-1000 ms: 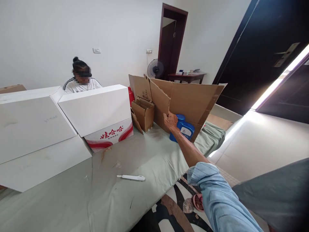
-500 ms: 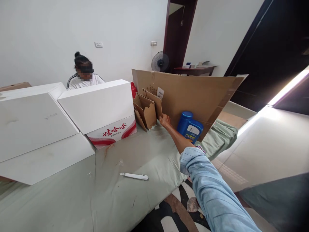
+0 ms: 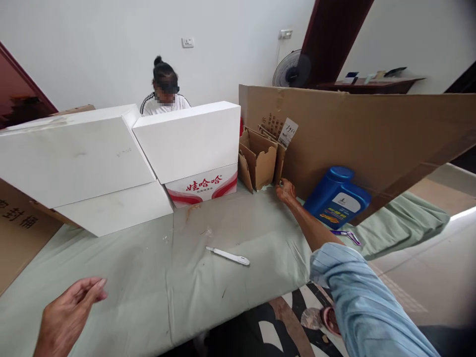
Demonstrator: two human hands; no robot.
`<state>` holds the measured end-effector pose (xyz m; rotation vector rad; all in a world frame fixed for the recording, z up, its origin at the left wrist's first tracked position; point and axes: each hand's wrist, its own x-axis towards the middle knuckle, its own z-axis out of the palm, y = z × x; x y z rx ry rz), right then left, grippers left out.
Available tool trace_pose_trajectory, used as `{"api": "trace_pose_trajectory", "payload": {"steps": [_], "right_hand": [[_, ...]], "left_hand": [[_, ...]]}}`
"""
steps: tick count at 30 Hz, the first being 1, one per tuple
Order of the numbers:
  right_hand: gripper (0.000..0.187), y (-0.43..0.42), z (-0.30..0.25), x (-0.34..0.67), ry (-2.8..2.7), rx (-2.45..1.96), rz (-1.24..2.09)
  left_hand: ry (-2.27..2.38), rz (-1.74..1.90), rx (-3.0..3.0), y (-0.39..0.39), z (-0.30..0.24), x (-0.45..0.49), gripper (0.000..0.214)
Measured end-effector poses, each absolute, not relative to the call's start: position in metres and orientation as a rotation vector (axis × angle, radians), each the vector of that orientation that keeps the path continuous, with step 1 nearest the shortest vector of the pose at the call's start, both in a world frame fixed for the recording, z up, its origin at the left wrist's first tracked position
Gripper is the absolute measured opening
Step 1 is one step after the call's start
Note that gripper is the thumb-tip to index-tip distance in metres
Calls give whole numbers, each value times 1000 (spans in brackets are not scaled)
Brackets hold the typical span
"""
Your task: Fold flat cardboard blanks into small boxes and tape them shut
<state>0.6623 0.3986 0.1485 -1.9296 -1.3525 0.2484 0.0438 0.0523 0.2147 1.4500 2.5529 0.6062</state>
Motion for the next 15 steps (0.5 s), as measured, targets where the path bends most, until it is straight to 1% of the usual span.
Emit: {"api": "trace_pose_trajectory", "payload": {"steps": [2, 4, 6, 9, 10, 13, 15], "right_hand": [[33, 384, 136, 655, -1359, -1936, 228], [36, 365, 119, 643, -1409, -1917, 220], [37, 345, 101, 627, -1494, -1881, 222], [23, 319, 80, 605, -1630, -1810, 209], [22, 314, 76, 600, -1667, -1788, 196], [29, 306, 71, 591, -1742, -1750, 147], [29, 305, 72, 591, -1774, -1753, 118]], "left_hand": [[2382, 988, 1240, 69, 214, 50, 27], [2210, 1174, 1189, 86, 219, 61, 26], [2118, 1223, 1262, 102, 225, 73, 27], [2027, 1206, 1455, 123, 236, 89, 28], [2008, 1177, 1526, 130, 239, 93, 29], [2009, 1118, 1731, 152, 249, 104, 32], [2003, 1138, 1890, 167, 255, 111, 33]]}}
